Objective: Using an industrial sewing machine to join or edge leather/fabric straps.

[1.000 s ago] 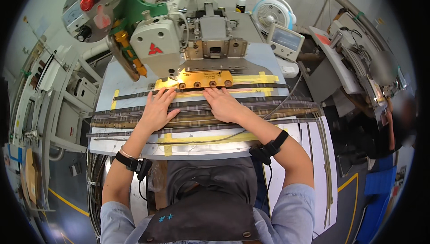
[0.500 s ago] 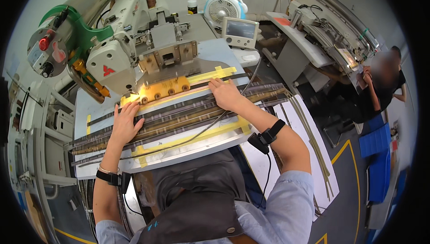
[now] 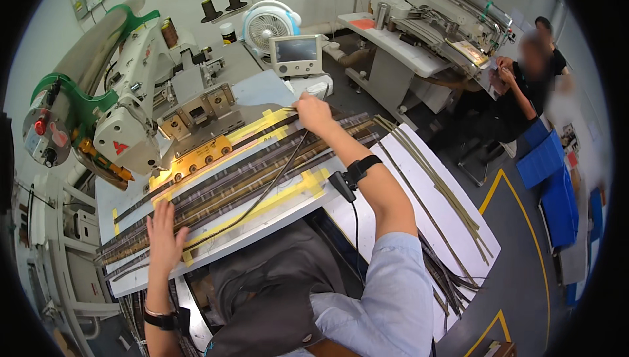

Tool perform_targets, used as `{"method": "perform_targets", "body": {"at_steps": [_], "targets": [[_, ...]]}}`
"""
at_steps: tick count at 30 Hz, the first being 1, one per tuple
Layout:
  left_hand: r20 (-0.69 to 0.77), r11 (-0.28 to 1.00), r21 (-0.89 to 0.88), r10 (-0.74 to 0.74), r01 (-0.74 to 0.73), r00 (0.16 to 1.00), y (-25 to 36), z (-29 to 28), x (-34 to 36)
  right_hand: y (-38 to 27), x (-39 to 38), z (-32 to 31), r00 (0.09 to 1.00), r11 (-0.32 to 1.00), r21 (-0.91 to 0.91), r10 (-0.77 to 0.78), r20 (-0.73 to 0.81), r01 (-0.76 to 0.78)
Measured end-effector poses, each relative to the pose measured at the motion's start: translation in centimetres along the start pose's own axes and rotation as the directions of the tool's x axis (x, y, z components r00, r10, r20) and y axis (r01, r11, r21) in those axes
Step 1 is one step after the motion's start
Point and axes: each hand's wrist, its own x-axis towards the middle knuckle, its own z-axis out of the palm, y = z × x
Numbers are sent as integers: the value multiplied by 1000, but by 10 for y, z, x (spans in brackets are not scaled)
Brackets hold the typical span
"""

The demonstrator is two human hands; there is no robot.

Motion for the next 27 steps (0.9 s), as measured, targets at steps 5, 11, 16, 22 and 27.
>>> {"method": "perform_targets", "body": {"at_steps": [5, 11, 16, 22, 27], "targets": [[-181, 991, -119, 32, -54, 983, 37, 0, -38, -44, -22, -27, 969, 919, 344, -234, 82, 193], [-251, 841, -534, -62, -85, 966, 68, 12, -54, -152, -95, -18, 686, 691, 380, -707, 175, 615], [275, 504, -813, -108, 291, 955, 109, 30, -53, -152, -109, -17, 559, 551, 382, -823, 101, 742], [539, -22, -841, -130, 541, 832, 141, 50, -45, -137, -119, -29, 559, 601, 309, -799, 222, 737], [257, -398, -913, -388, 91, 885, 140, 35, -51, -105, -126, -83, 512, 504, 587, -842, 169, 634]]}}
